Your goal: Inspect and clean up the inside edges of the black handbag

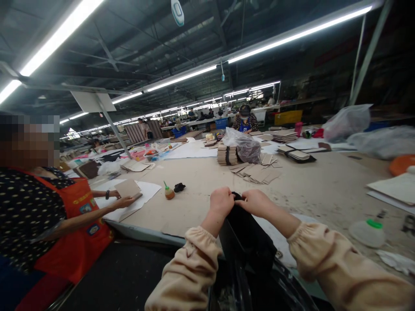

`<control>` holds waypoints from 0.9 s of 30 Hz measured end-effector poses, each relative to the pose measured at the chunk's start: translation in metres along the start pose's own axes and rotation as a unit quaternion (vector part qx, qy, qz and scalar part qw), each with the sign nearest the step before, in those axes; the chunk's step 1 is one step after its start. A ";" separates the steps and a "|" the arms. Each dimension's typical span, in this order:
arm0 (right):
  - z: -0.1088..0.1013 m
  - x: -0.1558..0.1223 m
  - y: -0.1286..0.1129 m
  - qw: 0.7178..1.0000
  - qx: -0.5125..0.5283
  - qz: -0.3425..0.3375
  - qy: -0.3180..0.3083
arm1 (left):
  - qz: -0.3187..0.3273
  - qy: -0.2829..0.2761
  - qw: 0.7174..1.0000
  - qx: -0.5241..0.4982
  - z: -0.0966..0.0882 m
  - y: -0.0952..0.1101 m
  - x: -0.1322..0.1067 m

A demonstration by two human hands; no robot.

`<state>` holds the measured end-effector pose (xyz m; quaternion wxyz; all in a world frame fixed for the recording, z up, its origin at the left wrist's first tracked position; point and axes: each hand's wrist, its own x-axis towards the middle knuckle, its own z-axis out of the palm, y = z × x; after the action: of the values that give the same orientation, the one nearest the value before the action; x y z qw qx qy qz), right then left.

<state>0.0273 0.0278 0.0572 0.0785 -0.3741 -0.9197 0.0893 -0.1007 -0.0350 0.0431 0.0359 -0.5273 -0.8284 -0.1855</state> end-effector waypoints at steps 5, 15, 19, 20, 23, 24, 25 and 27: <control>-0.001 0.006 0.000 1.000 0.003 0.005 -0.002 | -0.005 0.001 1.000 -0.001 -0.002 0.002 -0.001; 0.000 0.008 -0.005 0.999 -0.041 0.020 0.003 | 0.005 0.003 1.000 0.002 0.002 0.002 0.001; -0.001 0.008 -0.008 0.998 -0.062 0.021 0.008 | 0.030 0.010 0.998 -0.052 0.000 -0.004 0.000; -0.002 0.007 -0.008 0.998 -0.065 0.021 0.011 | 0.046 0.015 0.996 -0.075 -0.001 -0.007 -0.001; -0.001 0.007 -0.008 0.997 -0.068 0.016 0.023 | 0.095 0.037 0.981 -0.162 -0.004 -0.018 -0.006; -0.001 0.006 -0.008 0.997 -0.068 0.015 0.025 | 0.102 0.039 0.976 -0.189 -0.004 -0.021 -0.008; 0.000 0.006 -0.007 0.997 -0.067 0.016 0.026 | 0.100 0.037 0.972 -0.210 -0.005 -0.024 -0.009; 0.001 0.006 -0.007 0.997 -0.065 0.018 0.027 | 0.080 0.021 0.970 -0.228 -0.006 -0.027 -0.011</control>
<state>0.0186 0.0268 0.0581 0.0770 -0.3975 -0.9141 0.0204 -0.1208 -0.0567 0.0382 -0.0531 -0.5817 -0.7189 -0.3768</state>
